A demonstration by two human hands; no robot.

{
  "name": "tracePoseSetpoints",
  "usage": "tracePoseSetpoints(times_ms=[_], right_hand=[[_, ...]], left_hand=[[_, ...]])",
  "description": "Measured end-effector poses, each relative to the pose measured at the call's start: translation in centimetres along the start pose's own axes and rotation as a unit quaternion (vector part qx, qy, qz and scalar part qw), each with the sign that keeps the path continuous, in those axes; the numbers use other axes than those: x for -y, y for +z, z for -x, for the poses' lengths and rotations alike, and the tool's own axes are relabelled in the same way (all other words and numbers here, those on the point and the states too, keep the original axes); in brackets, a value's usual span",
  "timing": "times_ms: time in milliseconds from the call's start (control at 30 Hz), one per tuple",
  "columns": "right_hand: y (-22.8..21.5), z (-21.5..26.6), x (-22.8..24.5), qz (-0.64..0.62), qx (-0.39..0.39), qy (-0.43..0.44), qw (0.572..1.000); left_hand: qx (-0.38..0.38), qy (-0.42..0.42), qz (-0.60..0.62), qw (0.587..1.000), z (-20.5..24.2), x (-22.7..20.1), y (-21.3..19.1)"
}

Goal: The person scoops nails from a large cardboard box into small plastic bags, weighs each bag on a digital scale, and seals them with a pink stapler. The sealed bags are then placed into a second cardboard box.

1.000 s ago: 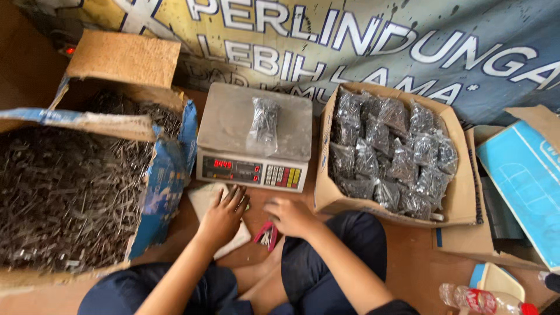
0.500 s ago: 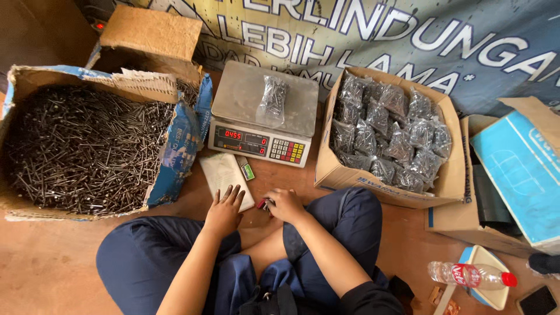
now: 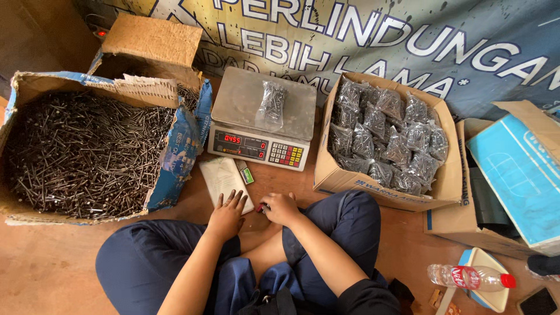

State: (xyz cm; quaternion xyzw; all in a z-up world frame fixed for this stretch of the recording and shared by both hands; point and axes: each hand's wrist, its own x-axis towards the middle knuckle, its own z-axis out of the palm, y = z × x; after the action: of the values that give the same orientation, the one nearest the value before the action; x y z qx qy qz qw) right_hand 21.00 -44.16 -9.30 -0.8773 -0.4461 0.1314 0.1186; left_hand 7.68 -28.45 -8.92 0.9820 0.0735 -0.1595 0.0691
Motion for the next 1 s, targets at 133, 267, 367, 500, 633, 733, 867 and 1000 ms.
tracePoseSetpoints(times_ms=[133, 267, 367, 500, 633, 733, 867, 1000], right_hand=[[-0.7, -1.7, -1.1, 0.039, -0.015, -0.028, 0.999], [-3.7, -4.9, -2.8, 0.096, -0.068, -0.055, 0.991], [-7.6, -8.8, -3.5, 0.127, -0.102, -0.070, 0.984], [-9.5, -14.8, -5.7, 0.224, -0.183, -0.093, 0.953], [-8.4, -20.7, -10.9, 0.257, -0.167, -0.120, 0.944], [-16.2, -19.9, -7.0, 0.235, -0.129, -0.125, 0.955], [-25.3, -19.5, -1.7, 0.135, -0.148, -0.199, 0.959], [-26.8, -20.3, 5.2, -0.067, -0.104, -0.357, 0.926]], left_hand=[[-0.038, 0.040, -0.024, 0.998, -1.5, 0.0, -0.9], [-0.147, 0.062, -0.082, 0.984, -7.0, 1.5, 0.1], [-0.277, 0.093, -0.127, 0.948, -12.5, 2.3, -2.0], [-0.352, 0.157, -0.184, 0.904, -20.0, 3.8, -6.6], [-0.335, 0.145, -0.197, 0.910, -23.9, 6.7, -11.1], [-0.360, 0.125, -0.180, 0.907, -25.1, 8.9, -14.1], [-0.394, 0.163, -0.163, 0.890, -17.6, 10.7, -23.5], [-0.311, 0.166, 0.034, 0.935, -6.4, 14.1, -27.7]])
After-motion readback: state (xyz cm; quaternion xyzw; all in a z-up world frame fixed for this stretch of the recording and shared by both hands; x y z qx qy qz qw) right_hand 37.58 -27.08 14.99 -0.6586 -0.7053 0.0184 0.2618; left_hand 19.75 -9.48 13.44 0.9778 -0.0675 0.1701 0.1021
